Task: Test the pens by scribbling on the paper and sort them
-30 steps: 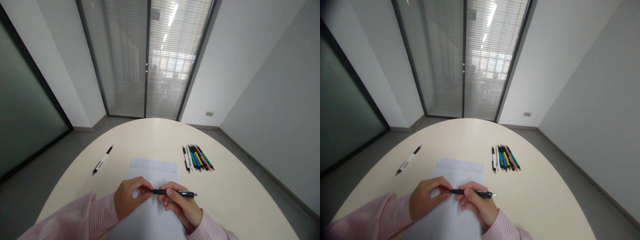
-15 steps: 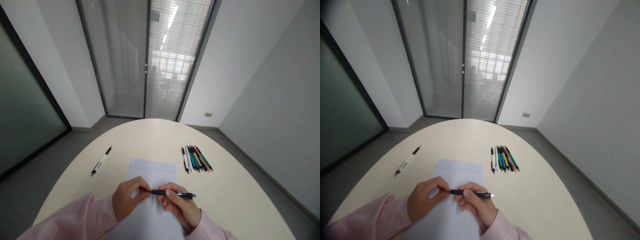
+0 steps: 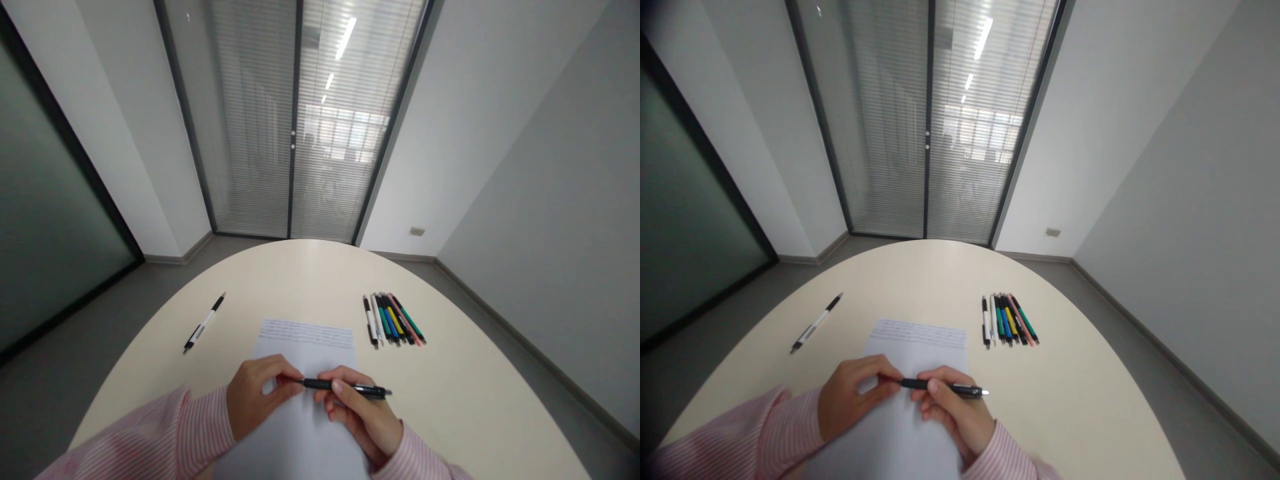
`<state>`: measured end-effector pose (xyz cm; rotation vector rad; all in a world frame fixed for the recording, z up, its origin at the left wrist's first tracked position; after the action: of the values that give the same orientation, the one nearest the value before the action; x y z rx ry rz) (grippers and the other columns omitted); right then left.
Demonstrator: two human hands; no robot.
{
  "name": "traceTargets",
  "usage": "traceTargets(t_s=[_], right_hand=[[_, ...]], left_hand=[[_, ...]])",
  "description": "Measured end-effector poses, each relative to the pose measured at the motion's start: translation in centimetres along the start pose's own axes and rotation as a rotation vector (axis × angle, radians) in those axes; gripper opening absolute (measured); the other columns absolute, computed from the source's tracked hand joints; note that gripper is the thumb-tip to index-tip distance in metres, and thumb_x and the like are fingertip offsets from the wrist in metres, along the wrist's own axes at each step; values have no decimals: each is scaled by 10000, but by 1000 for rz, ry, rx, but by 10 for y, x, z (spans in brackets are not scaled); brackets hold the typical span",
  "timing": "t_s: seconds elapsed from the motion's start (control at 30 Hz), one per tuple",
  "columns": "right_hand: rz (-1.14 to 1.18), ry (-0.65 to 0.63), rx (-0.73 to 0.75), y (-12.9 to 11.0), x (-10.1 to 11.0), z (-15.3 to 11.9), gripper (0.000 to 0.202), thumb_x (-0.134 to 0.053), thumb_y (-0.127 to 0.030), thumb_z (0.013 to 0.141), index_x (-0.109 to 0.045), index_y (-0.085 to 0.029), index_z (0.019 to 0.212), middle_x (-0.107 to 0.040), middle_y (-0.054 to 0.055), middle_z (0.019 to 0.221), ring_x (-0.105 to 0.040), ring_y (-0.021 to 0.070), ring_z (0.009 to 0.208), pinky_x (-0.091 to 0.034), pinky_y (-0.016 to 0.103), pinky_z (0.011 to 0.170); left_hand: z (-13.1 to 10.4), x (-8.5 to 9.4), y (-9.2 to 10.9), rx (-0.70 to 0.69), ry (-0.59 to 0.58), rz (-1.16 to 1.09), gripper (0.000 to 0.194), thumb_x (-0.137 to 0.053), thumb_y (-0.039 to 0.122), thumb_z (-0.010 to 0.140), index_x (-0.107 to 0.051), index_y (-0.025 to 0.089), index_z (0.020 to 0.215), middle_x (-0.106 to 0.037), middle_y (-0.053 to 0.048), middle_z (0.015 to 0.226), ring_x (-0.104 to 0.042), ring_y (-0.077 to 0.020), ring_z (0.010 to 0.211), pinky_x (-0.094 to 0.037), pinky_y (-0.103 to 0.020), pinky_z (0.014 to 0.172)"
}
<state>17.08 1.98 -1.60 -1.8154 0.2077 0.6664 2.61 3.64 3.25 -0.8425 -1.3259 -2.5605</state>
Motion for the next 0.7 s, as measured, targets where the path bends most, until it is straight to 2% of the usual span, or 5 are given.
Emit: traceTargets(t_s=[0.17, 0.3, 0.43, 0.57, 0.7], right_hand=[[1, 19, -14, 1, 2, -1, 270, -773, -318, 701, -714, -109, 860, -719, 87, 748, -616, 90, 609, -478, 172, 561], [6, 27, -10, 1, 4, 1, 274, -781, -319, 689, -707, -112, 853, -714, 82, 745, -617, 97, 615, -486, 189, 579], [0, 28, -9, 0, 5, 1, 249, -794, -287, 675, -695, -127, 836, -703, 59, 742, -631, 108, 630, -503, 203, 592], [14, 28, -15, -1, 3, -1, 223, -783, -269, 688, -690, -116, 822, -716, 86, 856, -677, 147, 766, -528, 241, 724], [84, -9, -29, -1, -2, -2, 208, -767, -273, 703, -659, -121, 797, -716, 115, 961, -678, 198, 890, -499, 315, 843]], left_hand=[[-1, -3, -4, 61, -81, 1, 249, -497, 226, 888, -679, 171, 727, -674, -2, 649, -625, -115, 599, -445, -192, 599], [2, 0, 0, 38, -37, -21, 130, -564, 207, 844, -690, 177, 860, -686, -17, 728, -638, -134, 663, -467, -206, 638], [4, 5, 8, 10, 8, -80, 116, -568, 163, 818, -668, 169, 877, -676, -23, 759, -632, -132, 678, -484, -210, 658], [3, 3, 9, 44, -7, -81, 95, -578, 157, 791, -651, 172, 849, -668, -18, 738, -619, -132, 649, -489, -217, 641], [2, 1, 9, 15, -29, -79, 80, -573, 160, 788, -643, 167, 826, -650, -13, 702, -609, -128, 628, -481, -210, 622]])
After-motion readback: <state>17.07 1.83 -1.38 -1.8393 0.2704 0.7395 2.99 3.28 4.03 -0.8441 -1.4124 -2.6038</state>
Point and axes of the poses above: each hand's wrist, its own z-axis towards the middle knuckle, its own x-axis out of the back of the hand, y = z × x, the point moved 8 cm from there along z, towards the middle knuckle
